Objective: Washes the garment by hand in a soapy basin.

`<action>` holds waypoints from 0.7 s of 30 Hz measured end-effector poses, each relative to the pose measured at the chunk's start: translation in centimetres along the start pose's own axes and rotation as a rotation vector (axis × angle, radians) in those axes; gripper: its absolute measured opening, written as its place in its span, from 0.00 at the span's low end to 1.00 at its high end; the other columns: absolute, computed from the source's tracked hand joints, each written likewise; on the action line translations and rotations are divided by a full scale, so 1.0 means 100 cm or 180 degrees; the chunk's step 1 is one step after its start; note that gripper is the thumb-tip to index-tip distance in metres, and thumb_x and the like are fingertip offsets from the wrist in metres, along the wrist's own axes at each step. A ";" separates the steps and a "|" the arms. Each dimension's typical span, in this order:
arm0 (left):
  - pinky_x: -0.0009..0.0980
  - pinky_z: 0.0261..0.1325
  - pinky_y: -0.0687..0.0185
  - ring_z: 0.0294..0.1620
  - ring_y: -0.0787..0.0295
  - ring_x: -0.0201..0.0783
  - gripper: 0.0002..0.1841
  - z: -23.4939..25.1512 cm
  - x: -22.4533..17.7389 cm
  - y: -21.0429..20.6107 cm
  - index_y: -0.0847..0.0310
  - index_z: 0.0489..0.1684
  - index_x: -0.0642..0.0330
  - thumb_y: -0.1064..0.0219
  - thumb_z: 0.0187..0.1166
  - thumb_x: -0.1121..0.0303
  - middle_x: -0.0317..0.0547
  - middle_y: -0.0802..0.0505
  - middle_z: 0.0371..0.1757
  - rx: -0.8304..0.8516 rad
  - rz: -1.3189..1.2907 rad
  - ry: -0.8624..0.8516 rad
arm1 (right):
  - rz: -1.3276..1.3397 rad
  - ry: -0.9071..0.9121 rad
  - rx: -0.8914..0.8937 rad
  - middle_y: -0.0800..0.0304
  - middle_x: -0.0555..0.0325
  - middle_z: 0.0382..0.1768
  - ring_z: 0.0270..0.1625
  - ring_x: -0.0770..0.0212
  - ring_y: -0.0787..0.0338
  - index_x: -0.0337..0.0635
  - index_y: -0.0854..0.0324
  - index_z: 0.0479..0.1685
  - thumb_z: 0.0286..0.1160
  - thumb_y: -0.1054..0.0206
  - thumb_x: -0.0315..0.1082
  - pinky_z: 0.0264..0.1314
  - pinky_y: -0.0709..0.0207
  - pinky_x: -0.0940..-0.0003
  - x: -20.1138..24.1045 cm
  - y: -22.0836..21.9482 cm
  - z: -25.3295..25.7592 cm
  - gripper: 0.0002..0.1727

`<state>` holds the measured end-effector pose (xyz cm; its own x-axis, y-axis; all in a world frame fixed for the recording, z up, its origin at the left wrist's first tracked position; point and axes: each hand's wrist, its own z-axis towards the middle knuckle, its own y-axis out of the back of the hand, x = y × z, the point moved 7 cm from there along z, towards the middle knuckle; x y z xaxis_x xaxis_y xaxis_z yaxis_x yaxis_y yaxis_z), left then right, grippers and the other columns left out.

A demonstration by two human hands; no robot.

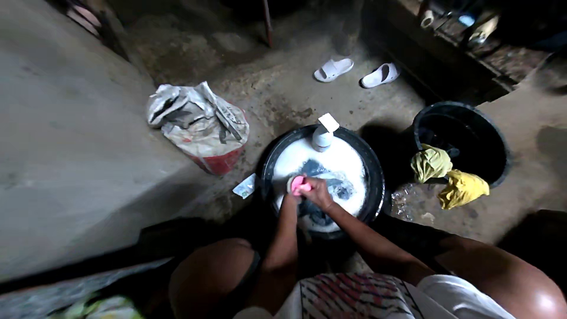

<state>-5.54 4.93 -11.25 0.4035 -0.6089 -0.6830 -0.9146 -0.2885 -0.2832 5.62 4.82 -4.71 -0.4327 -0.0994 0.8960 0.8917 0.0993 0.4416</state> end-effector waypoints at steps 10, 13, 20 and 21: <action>0.57 0.79 0.31 0.75 0.21 0.57 0.36 0.015 -0.047 0.019 0.14 0.63 0.64 0.49 0.88 0.37 0.62 0.13 0.70 -0.0239 0.1925 -0.0076 | -0.1100 -0.2125 -0.0100 0.07 0.37 0.56 0.64 0.36 0.10 0.37 0.14 0.65 0.82 0.37 0.58 0.69 0.24 0.32 -0.143 0.087 -0.006 0.31; 0.56 0.82 0.32 0.77 0.23 0.60 0.32 0.017 -0.047 0.008 0.22 0.71 0.72 0.25 0.77 0.54 0.70 0.17 0.72 0.0102 0.3145 0.0055 | -0.1305 -0.2471 0.0065 0.21 0.30 0.73 0.78 0.36 0.22 0.28 0.26 0.74 0.85 0.39 0.50 0.81 0.31 0.40 -0.171 0.083 -0.013 0.33; 0.50 0.74 0.26 0.69 0.18 0.53 0.16 0.026 -0.031 0.011 0.17 0.63 0.69 0.36 0.87 0.65 0.64 0.13 0.66 -0.0147 0.2289 -0.0243 | -0.0567 -0.2768 0.0049 0.13 0.32 0.65 0.71 0.36 0.15 0.31 0.20 0.70 0.86 0.38 0.53 0.77 0.28 0.36 -0.188 0.083 -0.032 0.31; 0.49 0.73 0.26 0.69 0.19 0.50 0.15 0.024 -0.028 0.009 0.17 0.63 0.67 0.37 0.88 0.66 0.61 0.13 0.66 -0.0200 0.1876 -0.0185 | -0.0365 -0.2670 -0.0363 0.11 0.33 0.61 0.67 0.36 0.13 0.32 0.18 0.67 0.82 0.34 0.52 0.74 0.25 0.36 -0.177 0.089 -0.028 0.30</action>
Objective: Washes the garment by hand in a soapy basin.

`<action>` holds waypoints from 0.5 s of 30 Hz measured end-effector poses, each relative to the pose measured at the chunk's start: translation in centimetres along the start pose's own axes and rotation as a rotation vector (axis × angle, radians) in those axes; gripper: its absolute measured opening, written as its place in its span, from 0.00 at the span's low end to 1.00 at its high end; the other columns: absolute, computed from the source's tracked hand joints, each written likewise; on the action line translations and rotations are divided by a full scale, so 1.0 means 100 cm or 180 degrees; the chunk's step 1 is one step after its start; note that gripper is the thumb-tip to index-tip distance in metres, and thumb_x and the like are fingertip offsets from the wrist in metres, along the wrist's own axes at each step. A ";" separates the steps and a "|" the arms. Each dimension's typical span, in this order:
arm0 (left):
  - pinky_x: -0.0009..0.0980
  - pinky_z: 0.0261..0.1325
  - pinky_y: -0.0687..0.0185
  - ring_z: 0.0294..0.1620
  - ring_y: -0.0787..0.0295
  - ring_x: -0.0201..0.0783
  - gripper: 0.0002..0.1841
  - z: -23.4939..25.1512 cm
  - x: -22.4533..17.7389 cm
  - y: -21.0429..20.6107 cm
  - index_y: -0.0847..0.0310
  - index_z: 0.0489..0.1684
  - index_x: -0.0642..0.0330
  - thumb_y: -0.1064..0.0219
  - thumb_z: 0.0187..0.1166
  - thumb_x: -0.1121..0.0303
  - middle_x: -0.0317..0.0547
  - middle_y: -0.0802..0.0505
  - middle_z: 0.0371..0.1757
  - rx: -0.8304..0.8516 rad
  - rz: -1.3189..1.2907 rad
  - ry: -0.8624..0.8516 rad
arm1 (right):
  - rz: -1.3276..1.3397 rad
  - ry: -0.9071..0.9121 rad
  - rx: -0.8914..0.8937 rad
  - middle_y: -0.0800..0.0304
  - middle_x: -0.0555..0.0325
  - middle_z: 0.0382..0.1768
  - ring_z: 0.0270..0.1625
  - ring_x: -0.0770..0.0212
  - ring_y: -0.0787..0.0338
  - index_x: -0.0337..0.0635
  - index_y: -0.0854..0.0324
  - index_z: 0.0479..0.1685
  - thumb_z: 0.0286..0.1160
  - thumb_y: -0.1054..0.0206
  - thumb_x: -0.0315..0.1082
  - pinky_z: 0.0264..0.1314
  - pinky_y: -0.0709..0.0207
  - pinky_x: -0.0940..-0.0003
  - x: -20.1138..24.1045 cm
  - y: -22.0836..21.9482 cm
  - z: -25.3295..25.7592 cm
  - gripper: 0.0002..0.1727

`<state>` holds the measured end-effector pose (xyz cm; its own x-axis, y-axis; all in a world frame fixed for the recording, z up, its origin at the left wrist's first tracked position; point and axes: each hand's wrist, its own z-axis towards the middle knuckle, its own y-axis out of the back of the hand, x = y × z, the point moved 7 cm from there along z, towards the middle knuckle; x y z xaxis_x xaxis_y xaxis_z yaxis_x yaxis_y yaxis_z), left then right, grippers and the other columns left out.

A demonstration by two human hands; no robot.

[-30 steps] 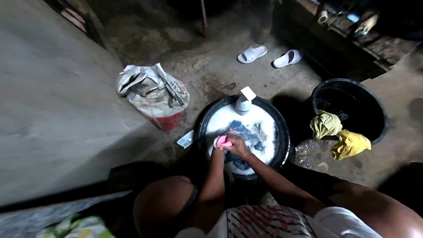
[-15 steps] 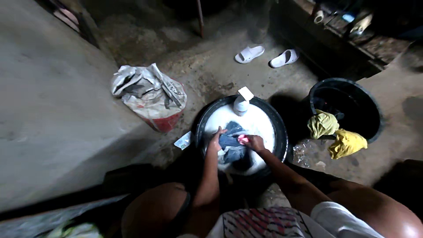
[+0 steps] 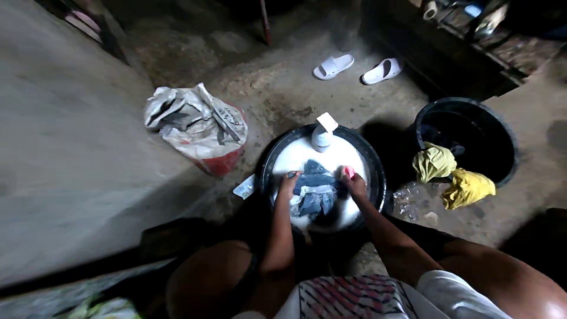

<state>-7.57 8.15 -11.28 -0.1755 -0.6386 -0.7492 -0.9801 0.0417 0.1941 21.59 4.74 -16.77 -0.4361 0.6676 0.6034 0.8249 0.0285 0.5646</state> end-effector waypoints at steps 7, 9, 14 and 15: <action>0.46 0.73 0.27 0.70 0.24 0.50 0.21 -0.028 0.030 -0.025 0.35 0.79 0.73 0.47 0.92 0.72 0.66 0.21 0.74 -0.0144 -0.0957 0.0628 | 0.0662 0.2246 0.0825 0.06 0.40 0.42 0.49 0.51 0.06 0.26 0.11 0.40 0.66 0.19 0.41 0.62 0.15 0.51 0.128 -0.057 -0.095 0.22; 0.32 0.67 0.23 0.60 0.19 0.38 0.18 -0.053 0.004 -0.018 0.32 0.73 0.77 0.59 0.93 0.75 0.60 0.16 0.65 0.0076 -0.0627 0.0423 | 0.0407 0.2835 0.0994 0.05 0.38 0.42 0.51 0.46 0.06 0.27 0.10 0.34 0.65 0.18 0.44 0.64 0.17 0.46 0.139 -0.077 -0.122 0.23; 0.52 0.68 0.22 0.67 0.18 0.50 0.20 -0.010 0.039 -0.026 0.18 0.67 0.64 0.35 0.85 0.60 0.57 0.13 0.66 0.0442 -0.0693 0.0759 | -0.1246 0.1444 0.1296 0.08 0.39 0.61 0.69 0.38 0.12 0.39 0.12 0.64 0.77 0.31 0.59 0.77 0.27 0.35 0.046 -0.067 -0.040 0.31; 0.52 0.69 0.22 0.68 0.18 0.50 0.21 -0.005 0.046 -0.028 0.18 0.67 0.63 0.34 0.84 0.58 0.57 0.13 0.66 0.0378 -0.0766 0.0835 | -0.1203 0.1374 0.1226 0.07 0.39 0.58 0.67 0.38 0.11 0.39 0.11 0.62 0.76 0.30 0.59 0.75 0.26 0.35 0.049 -0.058 -0.037 0.31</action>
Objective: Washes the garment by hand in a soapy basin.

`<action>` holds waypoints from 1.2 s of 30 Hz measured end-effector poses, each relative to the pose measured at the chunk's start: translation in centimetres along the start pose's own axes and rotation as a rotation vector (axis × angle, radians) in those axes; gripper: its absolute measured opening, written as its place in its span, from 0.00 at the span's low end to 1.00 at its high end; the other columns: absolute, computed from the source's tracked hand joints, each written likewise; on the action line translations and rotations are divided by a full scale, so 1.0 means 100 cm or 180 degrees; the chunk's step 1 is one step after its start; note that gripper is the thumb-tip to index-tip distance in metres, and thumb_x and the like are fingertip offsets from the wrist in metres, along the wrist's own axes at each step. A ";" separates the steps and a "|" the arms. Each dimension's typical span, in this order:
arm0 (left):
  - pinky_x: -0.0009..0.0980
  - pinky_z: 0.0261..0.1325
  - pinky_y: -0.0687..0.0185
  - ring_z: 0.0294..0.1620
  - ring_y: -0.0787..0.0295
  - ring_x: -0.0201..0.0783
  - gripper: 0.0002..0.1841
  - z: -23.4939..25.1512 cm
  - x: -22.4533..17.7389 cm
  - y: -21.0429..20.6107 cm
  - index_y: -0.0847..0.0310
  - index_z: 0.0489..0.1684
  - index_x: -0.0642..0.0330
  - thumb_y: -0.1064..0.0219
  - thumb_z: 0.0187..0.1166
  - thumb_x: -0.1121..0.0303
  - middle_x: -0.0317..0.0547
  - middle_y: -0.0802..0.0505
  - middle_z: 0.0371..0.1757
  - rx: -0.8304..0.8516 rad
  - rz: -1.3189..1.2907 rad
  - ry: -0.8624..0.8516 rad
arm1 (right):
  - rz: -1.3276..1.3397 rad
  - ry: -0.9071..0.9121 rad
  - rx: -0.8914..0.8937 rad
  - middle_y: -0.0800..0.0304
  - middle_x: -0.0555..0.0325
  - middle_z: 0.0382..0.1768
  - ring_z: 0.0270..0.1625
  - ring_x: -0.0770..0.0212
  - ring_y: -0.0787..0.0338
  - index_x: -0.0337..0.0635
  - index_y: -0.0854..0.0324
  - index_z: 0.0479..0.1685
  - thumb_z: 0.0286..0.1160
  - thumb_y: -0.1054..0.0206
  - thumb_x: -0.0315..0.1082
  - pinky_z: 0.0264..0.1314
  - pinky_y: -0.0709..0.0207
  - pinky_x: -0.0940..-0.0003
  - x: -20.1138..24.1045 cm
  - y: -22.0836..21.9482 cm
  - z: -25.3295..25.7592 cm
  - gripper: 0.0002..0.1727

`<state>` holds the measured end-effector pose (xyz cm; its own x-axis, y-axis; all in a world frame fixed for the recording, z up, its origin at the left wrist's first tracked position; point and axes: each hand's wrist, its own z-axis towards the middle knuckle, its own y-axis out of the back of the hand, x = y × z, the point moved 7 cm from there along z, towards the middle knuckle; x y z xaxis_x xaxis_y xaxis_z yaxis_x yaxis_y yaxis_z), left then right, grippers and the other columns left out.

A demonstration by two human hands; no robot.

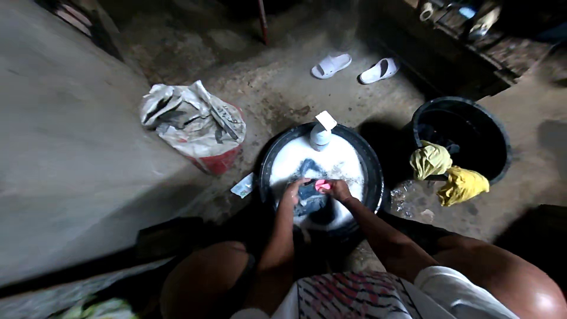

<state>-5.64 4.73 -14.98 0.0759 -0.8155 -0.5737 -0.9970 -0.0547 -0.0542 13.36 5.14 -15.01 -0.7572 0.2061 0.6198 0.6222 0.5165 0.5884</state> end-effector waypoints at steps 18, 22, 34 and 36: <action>0.29 0.55 0.21 0.48 0.19 0.35 0.17 -0.039 -0.011 0.001 0.28 0.66 0.75 0.58 0.94 0.73 0.56 0.14 0.53 -0.0359 -0.0705 -0.0353 | 0.0707 0.1511 -0.0730 0.04 0.38 0.45 0.54 0.42 0.05 0.29 0.08 0.41 0.66 0.20 0.43 0.65 0.17 0.41 0.121 -0.002 -0.028 0.21; 0.33 0.38 0.18 0.28 0.19 0.34 0.13 -0.020 -0.018 -0.006 0.15 0.52 0.60 0.41 0.88 0.62 0.38 0.16 0.28 0.0172 -0.0657 -0.0129 | -0.0493 0.0007 0.0123 0.08 0.37 0.61 0.69 0.35 0.13 0.41 0.13 0.66 0.79 0.32 0.58 0.75 0.27 0.32 0.012 0.013 0.002 0.31; 0.35 0.36 0.22 0.26 0.22 0.37 0.24 -0.006 -0.013 0.018 0.12 0.45 0.59 0.55 0.93 0.55 0.39 0.17 0.25 -0.0243 -0.0729 -0.0125 | 0.0468 -0.1453 -0.0245 0.16 0.34 0.69 0.76 0.36 0.19 0.32 0.19 0.69 0.81 0.34 0.49 0.79 0.31 0.35 -0.084 0.011 0.003 0.29; 0.37 0.39 0.20 0.29 0.20 0.38 0.22 -0.007 -0.012 0.017 0.13 0.44 0.58 0.53 0.92 0.57 0.40 0.15 0.27 -0.0241 -0.0759 -0.0113 | 0.1305 -0.1172 -0.1068 0.08 0.36 0.55 0.62 0.41 0.10 0.32 0.14 0.61 0.76 0.26 0.47 0.71 0.22 0.41 -0.073 0.024 -0.006 0.26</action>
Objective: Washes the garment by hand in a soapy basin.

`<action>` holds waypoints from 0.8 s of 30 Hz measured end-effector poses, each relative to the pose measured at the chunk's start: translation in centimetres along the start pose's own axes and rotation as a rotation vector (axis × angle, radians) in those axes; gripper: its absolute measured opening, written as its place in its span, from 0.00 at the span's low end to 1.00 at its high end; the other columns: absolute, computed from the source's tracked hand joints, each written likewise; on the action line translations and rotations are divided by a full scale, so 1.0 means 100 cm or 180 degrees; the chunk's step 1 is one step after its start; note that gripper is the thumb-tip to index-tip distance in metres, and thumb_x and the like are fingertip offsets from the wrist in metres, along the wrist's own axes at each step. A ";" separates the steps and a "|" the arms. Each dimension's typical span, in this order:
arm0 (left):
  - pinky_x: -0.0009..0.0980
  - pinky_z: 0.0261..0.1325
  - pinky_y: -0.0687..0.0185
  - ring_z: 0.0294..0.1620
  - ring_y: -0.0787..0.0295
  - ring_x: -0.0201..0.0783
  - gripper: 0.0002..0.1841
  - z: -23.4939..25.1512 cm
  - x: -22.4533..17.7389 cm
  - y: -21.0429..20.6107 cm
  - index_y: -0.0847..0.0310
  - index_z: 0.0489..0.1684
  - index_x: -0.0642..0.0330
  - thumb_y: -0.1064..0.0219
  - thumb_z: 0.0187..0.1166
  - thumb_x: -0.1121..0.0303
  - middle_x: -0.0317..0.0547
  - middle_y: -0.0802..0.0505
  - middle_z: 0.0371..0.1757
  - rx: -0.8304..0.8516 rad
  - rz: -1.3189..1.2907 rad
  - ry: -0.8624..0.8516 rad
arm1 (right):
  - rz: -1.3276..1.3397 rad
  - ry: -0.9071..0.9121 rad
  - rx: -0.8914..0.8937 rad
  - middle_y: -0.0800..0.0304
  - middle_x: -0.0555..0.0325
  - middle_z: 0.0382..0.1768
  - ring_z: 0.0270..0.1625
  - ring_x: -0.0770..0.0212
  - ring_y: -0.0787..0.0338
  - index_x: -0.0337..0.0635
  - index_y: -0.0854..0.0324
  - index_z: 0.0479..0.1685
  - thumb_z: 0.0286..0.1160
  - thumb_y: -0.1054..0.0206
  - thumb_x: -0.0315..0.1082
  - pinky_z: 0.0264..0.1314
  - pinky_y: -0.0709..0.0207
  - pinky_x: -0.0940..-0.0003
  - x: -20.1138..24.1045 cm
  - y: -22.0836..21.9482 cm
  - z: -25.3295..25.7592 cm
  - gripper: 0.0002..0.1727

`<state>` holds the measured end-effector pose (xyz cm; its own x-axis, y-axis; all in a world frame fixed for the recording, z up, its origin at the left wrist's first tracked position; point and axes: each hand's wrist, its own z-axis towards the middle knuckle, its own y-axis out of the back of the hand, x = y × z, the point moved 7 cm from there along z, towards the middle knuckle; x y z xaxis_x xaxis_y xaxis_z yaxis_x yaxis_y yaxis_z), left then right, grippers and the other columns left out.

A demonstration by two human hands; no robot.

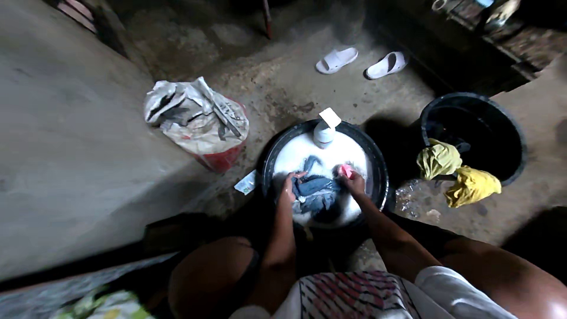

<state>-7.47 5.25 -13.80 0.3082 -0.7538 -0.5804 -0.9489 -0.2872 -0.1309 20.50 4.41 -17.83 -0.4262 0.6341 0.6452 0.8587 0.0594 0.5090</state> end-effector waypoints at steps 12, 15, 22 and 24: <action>0.33 0.42 0.19 0.34 0.18 0.34 0.25 -0.006 -0.008 -0.011 0.17 0.61 0.63 0.56 0.95 0.53 0.43 0.12 0.37 0.0712 0.0298 -0.0341 | -0.0749 0.2045 0.1134 0.05 0.37 0.52 0.60 0.41 0.08 0.32 0.09 0.53 0.71 0.23 0.51 0.72 0.21 0.40 0.091 -0.080 -0.073 0.27; 0.28 0.29 0.27 0.19 0.31 0.30 0.22 0.000 -0.009 -0.009 0.13 0.50 0.58 0.52 0.93 0.54 0.32 0.25 0.20 0.0323 0.0180 -0.0167 | -0.1826 0.0920 0.1272 0.10 0.36 0.63 0.71 0.34 0.15 0.41 0.15 0.69 0.75 0.30 0.61 0.76 0.29 0.31 0.044 -0.043 -0.031 0.34; 0.32 0.52 0.16 0.48 0.14 0.36 0.17 -0.022 0.003 -0.003 0.26 0.65 0.69 0.55 0.94 0.66 0.54 0.11 0.53 0.0018 -0.0157 -0.0482 | 0.0185 0.2312 0.1123 0.05 0.41 0.39 0.46 0.49 0.06 0.29 0.09 0.39 0.64 0.18 0.46 0.59 0.16 0.47 0.153 -0.084 -0.098 0.23; 0.35 0.48 0.18 0.41 0.17 0.37 0.18 -0.019 0.005 -0.002 0.20 0.60 0.65 0.51 0.94 0.61 0.48 0.12 0.45 0.0038 -0.0161 -0.0111 | -0.0866 0.1752 0.1209 0.06 0.36 0.49 0.58 0.40 0.08 0.32 0.10 0.52 0.73 0.25 0.52 0.69 0.21 0.38 0.112 -0.083 -0.069 0.28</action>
<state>-7.02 3.80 -12.56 0.3535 -0.7173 -0.6004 -0.9329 -0.3172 -0.1704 6.65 5.66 -10.88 -0.6347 0.0842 0.7682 0.6987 0.4872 0.5239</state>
